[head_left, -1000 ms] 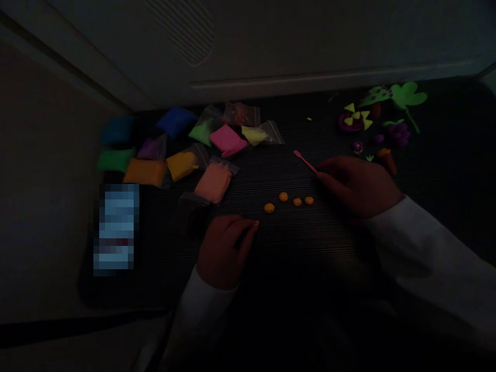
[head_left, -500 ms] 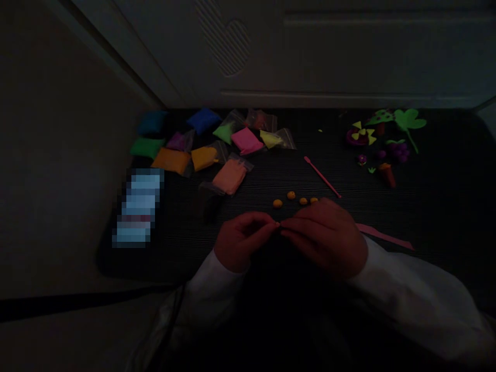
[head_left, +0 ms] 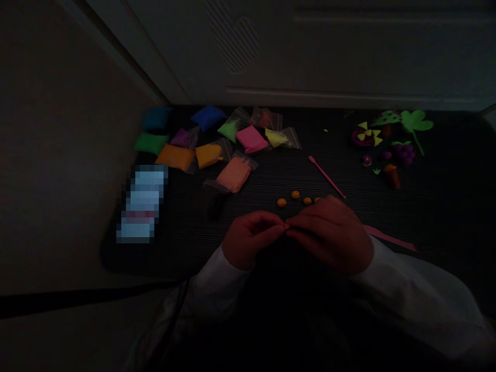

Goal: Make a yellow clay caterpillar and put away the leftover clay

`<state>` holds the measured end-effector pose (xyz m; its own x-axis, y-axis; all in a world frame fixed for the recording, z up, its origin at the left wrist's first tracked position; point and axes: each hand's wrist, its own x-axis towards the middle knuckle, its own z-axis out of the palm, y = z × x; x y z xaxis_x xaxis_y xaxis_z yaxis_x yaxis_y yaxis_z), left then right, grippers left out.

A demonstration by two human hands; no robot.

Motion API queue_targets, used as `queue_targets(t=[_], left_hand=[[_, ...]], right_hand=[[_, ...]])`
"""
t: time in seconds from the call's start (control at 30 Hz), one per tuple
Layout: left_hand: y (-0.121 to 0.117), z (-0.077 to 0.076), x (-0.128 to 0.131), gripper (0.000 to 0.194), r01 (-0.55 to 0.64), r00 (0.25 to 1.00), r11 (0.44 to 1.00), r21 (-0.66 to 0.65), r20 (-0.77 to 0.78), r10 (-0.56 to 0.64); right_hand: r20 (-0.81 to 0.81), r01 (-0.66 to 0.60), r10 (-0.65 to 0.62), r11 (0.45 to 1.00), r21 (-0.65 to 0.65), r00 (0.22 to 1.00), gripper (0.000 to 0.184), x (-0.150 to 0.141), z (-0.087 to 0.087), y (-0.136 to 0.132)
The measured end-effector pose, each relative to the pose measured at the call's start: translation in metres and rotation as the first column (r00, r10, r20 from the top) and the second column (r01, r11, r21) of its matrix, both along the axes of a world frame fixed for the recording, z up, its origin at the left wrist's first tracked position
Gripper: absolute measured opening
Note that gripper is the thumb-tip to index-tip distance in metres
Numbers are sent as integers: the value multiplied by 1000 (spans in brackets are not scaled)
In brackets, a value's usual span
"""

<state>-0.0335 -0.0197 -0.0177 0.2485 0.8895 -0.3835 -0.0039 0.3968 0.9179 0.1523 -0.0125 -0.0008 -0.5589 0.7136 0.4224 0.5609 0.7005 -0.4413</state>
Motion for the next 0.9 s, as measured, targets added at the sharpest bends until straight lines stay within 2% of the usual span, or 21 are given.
queue_targets(t=[0.23,0.5,0.77,0.9], left_hand=[[-1,0,0,10,17,1000,998,61,25,-19],[-2,6,0,9,56,992,984,169,-124,-35],[-3,5,0,11,31,992,988,152,-122,-12],[-1,6,3,10,-51,997,994,96,-60,57]], right_hand=[[-49,-8,6,999,-37,999,16,0,5,-1],[-65,-64,62,998,-29,996,14,0,8,-1],[-99,-37,21,987,-156,995,9,2,14,0],[-114,-30,7,979,-202,993,8,6,18,2]])
